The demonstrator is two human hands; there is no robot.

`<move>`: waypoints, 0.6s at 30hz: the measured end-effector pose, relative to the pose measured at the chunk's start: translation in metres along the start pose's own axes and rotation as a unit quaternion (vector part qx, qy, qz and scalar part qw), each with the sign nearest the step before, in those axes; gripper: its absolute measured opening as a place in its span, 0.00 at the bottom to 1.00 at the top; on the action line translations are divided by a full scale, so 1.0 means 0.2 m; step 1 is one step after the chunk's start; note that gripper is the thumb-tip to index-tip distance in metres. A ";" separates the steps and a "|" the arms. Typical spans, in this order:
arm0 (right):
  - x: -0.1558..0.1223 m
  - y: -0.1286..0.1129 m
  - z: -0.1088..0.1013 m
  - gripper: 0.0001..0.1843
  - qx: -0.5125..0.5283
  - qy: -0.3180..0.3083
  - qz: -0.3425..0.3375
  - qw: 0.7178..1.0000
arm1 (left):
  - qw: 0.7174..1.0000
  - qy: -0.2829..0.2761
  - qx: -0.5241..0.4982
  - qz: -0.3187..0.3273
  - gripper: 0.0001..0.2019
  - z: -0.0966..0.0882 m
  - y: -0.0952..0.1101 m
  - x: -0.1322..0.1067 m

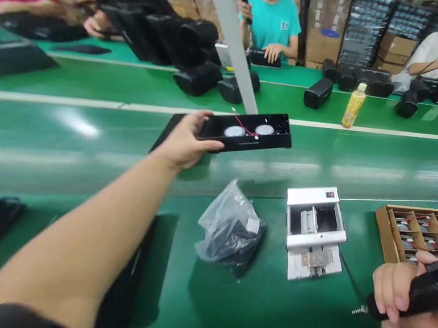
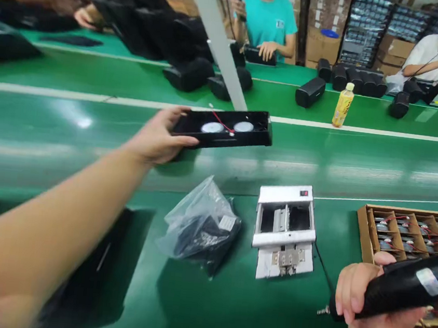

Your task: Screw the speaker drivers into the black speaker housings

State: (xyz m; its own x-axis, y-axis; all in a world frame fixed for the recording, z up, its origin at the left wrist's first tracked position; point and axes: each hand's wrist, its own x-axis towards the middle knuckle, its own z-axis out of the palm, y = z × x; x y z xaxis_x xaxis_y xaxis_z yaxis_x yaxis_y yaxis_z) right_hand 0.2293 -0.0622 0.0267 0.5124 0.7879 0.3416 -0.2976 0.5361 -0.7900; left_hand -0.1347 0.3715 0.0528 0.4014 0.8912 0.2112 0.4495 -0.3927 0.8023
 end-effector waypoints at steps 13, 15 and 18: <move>-0.04 0.11 -0.04 0.37 0.006 0.014 0.100 0.995 | 0.994 -0.081 -0.071 -0.032 0.49 0.56 -0.43 0.83; -0.04 0.11 -0.03 0.36 0.011 -0.006 0.100 0.995 | 0.994 -0.084 -0.054 -0.036 0.52 0.57 -0.42 0.84; -0.03 0.11 -0.01 0.34 0.006 -0.023 0.080 0.997 | 0.996 -0.083 -0.025 -0.031 0.65 0.56 -0.34 0.82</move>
State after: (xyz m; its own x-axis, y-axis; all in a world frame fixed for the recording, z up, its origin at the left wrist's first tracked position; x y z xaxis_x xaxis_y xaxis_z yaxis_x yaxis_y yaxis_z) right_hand 0.2208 -0.0551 0.0064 0.4210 0.8761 0.2350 -0.3828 0.4064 -0.8296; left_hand -0.0103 0.5187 -0.0291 0.5024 0.8619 0.0687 0.4388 -0.3226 0.8387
